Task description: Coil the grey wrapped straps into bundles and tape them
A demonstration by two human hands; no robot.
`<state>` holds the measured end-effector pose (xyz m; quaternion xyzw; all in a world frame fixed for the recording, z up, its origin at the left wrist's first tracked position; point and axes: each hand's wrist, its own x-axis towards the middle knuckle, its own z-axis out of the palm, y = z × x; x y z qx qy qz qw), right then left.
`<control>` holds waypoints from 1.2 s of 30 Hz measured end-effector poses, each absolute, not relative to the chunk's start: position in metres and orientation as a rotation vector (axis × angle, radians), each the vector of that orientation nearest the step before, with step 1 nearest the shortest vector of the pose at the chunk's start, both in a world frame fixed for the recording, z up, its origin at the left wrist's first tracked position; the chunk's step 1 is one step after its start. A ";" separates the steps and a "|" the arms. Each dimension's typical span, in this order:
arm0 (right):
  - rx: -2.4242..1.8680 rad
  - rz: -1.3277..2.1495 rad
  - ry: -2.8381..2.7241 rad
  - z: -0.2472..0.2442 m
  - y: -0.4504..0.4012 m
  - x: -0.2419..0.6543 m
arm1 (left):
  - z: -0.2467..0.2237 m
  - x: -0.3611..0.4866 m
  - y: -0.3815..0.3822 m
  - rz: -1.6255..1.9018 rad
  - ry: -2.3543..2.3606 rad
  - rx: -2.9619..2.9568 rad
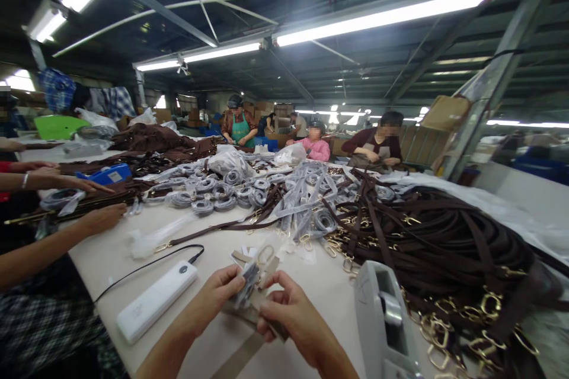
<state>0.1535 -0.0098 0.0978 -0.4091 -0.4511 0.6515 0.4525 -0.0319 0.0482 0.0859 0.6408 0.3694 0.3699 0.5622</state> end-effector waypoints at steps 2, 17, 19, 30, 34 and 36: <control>-0.981 1.580 -1.188 0.101 -0.013 0.158 | 0.087 -0.034 0.051 0.860 0.896 1.544; -1.118 0.421 -2.010 0.074 -0.011 0.146 | 0.071 -0.009 0.030 0.826 1.120 1.959; -1.092 0.270 -2.082 0.065 -0.011 0.154 | 0.067 -0.005 0.025 0.811 1.154 2.084; -1.110 0.340 -1.939 0.032 -0.005 0.167 | 0.052 -0.002 0.021 0.654 1.076 2.339; -1.130 0.412 -1.913 0.033 -0.005 0.168 | 0.057 -0.004 0.019 0.645 1.032 2.325; -1.161 0.433 -1.887 0.034 -0.005 0.168 | 0.060 -0.004 0.018 0.633 1.011 2.298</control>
